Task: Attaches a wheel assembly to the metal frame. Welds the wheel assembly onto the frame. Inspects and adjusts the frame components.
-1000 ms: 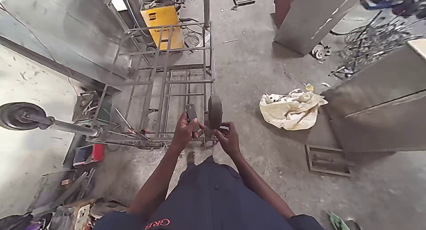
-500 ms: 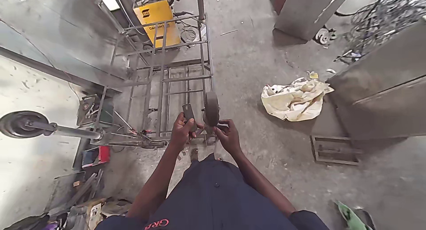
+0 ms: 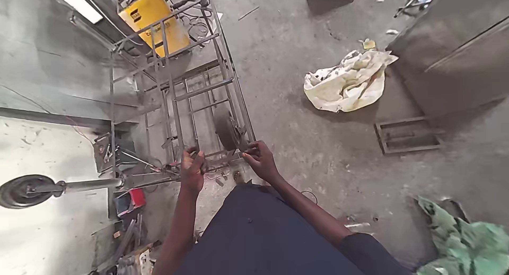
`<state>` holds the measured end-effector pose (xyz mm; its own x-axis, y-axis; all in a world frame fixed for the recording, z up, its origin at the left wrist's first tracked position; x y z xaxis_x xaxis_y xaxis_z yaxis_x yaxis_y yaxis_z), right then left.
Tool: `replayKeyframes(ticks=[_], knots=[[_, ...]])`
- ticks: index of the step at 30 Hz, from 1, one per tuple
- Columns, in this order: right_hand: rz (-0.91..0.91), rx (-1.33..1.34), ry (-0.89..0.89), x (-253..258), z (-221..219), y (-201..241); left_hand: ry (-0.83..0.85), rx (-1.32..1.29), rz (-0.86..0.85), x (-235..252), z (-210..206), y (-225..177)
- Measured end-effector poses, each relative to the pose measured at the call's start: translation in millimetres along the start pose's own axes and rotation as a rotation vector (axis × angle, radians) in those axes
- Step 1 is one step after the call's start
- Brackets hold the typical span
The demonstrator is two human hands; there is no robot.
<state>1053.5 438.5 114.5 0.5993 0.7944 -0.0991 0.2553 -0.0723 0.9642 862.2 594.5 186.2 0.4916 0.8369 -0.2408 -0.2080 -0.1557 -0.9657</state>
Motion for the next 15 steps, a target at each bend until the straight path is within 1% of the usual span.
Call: replayKeyframes(ticks=[6,9,11,15], knots=[[-0.053,-0.024,-0.013,-3.4,11.1,-13.8,-0.050,0.014,-0.003,3.9,8.3,4.7],[-0.050,-0.043,-0.034,-3.9,19.4,-15.9,0.010,0.022,0.011,12.2,12.1,10.9],[-0.056,-0.038,-0.051,-1.3,30.8,-13.4,0.066,-0.019,0.030,22.7,10.6,18.9],[-0.131,-0.031,-0.048,-3.5,52.3,-13.8,0.081,-0.121,0.066,26.9,7.7,24.8]])
Point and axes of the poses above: each hand's wrist, its own x-axis towards the middle knuckle, its own z-axis out of the back of the hand, y = z × x, the point moved 5 cm from there along x, towards the middle knuckle, and after that the axes turned 12 degrees about x, right-handed, at the moved point
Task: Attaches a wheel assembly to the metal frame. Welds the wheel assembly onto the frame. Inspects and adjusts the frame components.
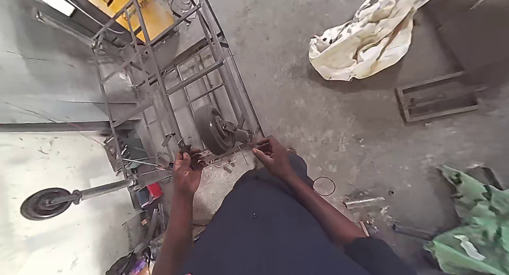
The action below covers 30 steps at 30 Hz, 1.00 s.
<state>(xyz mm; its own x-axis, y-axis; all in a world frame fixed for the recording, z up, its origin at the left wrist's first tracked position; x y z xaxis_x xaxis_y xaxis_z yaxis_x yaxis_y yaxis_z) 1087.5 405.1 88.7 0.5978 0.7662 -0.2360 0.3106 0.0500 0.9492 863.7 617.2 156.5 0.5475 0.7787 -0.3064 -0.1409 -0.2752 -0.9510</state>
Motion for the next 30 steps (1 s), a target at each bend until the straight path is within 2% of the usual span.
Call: replayKeyframes(ticks=[3,8,13,17,22,26,30], knots=[[0.019,0.013,0.050,10.9,20.0,-4.1,-0.083,-0.056,-0.009,0.5,-11.8,0.3],[0.038,-0.033,0.167,35.4,64.8,2.4,-0.413,-0.067,0.049,-4.7,-37.4,4.6],[-0.048,-0.066,0.206,48.8,116.1,-1.8,-0.556,-0.045,0.097,-18.4,-54.7,11.3],[-0.062,-0.089,0.209,53.7,141.6,-5.9,-0.601,-0.037,0.114,-25.9,-67.4,12.5],[-0.021,-0.130,0.280,60.5,143.1,9.6,-0.666,-0.160,0.116,-31.7,-79.5,6.3],[0.008,-0.140,0.340,61.5,135.8,26.1,-0.637,-0.273,0.091,-36.2,-75.3,13.4],[0.050,-0.231,0.370,59.0,125.8,42.6,-0.581,-0.278,0.029,-30.6,-65.9,24.0]])
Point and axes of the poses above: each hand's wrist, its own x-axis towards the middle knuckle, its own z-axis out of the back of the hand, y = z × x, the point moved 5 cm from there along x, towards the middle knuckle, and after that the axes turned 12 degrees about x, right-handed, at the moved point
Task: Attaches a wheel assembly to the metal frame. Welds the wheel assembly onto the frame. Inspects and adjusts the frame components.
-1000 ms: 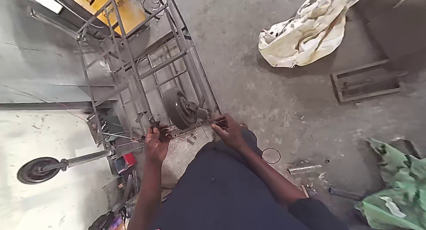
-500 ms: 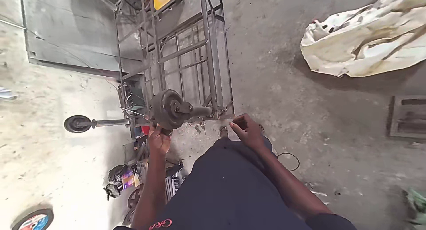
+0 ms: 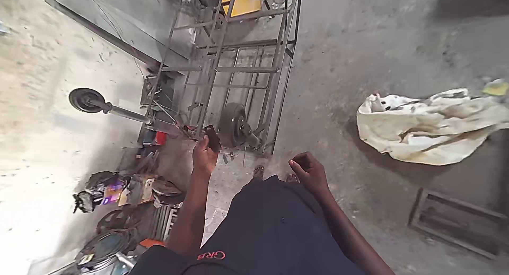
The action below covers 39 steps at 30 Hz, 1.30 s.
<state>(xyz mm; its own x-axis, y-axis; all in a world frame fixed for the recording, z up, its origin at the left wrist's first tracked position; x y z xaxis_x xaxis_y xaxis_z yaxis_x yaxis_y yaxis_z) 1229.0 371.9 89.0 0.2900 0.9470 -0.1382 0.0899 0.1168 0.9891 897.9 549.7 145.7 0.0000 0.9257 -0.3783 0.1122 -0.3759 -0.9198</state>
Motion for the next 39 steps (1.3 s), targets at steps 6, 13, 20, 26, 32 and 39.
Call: replayKeyframes(ticks=[6,13,20,26,32,39], knots=[[0.009,-0.139,-0.016,1.5,-18.9,29.0,0.067,-0.019,-0.096,21.6,-17.6,-6.2],[-0.024,-0.168,-0.102,-5.1,-37.8,50.6,0.330,0.083,-0.110,41.6,-24.7,-2.5],[0.014,-0.155,-0.102,-10.4,-69.3,63.7,0.570,0.275,-0.301,65.3,-24.0,-5.2],[0.004,-0.164,-0.108,-19.2,-93.2,68.8,0.691,0.300,-0.357,73.5,-29.0,-9.4],[-0.015,-0.168,-0.153,-33.5,-104.7,63.9,0.692,0.440,-0.453,74.4,-34.5,-17.3],[-0.027,-0.157,-0.173,-44.0,-117.0,56.4,0.648,0.509,-0.538,74.2,-32.2,-16.8]])
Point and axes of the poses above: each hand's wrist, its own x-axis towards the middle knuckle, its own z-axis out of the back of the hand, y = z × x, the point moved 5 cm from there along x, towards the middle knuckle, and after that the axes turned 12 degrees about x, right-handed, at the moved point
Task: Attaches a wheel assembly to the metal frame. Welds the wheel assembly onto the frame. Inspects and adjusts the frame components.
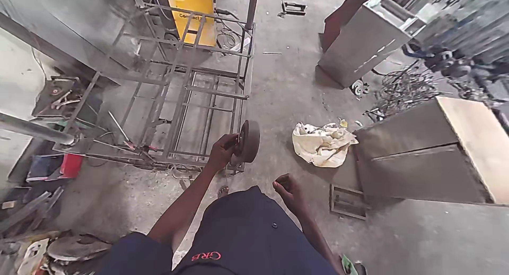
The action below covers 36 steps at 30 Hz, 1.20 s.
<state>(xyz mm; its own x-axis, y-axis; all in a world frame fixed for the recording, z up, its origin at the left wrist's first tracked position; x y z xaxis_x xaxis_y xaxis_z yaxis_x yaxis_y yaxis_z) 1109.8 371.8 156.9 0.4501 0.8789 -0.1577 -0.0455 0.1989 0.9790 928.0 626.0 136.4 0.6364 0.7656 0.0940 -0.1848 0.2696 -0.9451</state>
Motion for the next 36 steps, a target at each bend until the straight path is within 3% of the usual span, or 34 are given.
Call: replayKeyframes(ticks=[8,14,16,20,26,31,36], knots=[[0.007,-0.004,0.014,-1.6,-6.1,-6.1,-0.003,0.042,-0.028,2.4,5.4,-2.4],[-0.020,-0.022,0.001,-1.1,-3.8,-9.2,-0.095,-0.120,0.089,-9.0,30.8,16.3],[-0.026,-0.011,0.002,-1.1,-4.2,-11.5,-0.197,-0.021,0.157,-13.0,37.1,9.2],[-0.016,0.005,0.036,2.2,-10.7,-13.6,-0.308,0.301,0.086,-13.7,24.0,-10.9],[-0.012,-0.008,0.048,10.7,-10.7,-10.7,-0.398,0.393,0.023,-19.0,-1.6,-27.3],[-0.019,0.008,0.052,12.6,-9.7,-12.2,-0.288,0.225,-0.155,-13.5,0.7,-22.2],[-0.003,0.032,0.077,18.1,-13.3,-11.9,-0.211,0.135,-0.182,-12.5,0.9,-22.3]])
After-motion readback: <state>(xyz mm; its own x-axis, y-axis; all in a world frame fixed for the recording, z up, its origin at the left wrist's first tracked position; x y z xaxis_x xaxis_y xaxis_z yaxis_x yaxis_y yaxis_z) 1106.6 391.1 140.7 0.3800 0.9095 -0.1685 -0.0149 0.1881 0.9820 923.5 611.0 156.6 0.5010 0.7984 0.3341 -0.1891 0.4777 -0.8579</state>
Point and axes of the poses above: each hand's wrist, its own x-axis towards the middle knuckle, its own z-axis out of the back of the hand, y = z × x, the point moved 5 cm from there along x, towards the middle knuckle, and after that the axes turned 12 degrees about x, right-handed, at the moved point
